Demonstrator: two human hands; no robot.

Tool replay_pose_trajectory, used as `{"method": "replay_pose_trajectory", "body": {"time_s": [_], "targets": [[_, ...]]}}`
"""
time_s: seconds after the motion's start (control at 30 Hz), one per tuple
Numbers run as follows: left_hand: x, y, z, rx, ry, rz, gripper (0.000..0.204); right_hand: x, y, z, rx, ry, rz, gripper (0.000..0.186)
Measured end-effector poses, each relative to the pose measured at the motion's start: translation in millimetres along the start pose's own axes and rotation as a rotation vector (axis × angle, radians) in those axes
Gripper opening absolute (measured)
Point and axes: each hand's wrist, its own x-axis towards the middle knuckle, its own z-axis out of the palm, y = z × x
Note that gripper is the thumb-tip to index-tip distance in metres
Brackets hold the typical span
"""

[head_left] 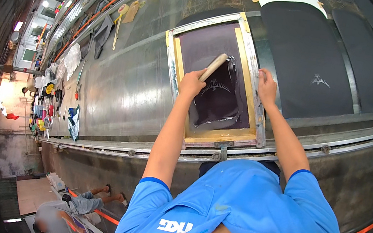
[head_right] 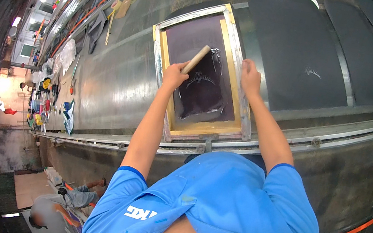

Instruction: The person uses a squeegee to pull dark ink across a screen printing frame placed over a garment on a conveyor. They then move to a prep station to pour more ink onto the screen and spread it evenly with the squeegee.

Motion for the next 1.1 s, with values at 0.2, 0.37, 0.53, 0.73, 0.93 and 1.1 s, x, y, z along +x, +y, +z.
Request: {"method": "replay_pose_trajectory", "body": {"time_s": [0.2,0.37,0.53,0.73,0.93,1.1], "targets": [[22.1,-5.6,7.2,-0.025,0.007,0.349,0.062,-1.9,5.5,6.3,-0.037,-0.005,-0.026,0.034],[5.2,-36.2,15.8,-0.026,-0.003,0.548,0.069,1.8,5.3,4.0,0.024,0.064,-0.110,0.033],[-98.9,-58.3,50.5,0.026,0.077,0.506,0.074,-3.5,-8.1,-4.7,0.001,-0.022,-0.001,0.032],[-169.2,-38.4,63.2,-0.056,0.100,0.421,0.069,1.2,6.2,2.8,-0.009,0.043,-0.043,0.032],[-126.8,9.0,72.1,-0.245,0.372,0.288,0.042,-2.4,-3.1,-0.7,-0.062,-0.006,0.029,0.030],[-126.4,10.6,78.3,-0.125,0.243,0.382,0.044,-0.3,13.2,8.7,-0.022,0.067,-0.095,0.031]]}}
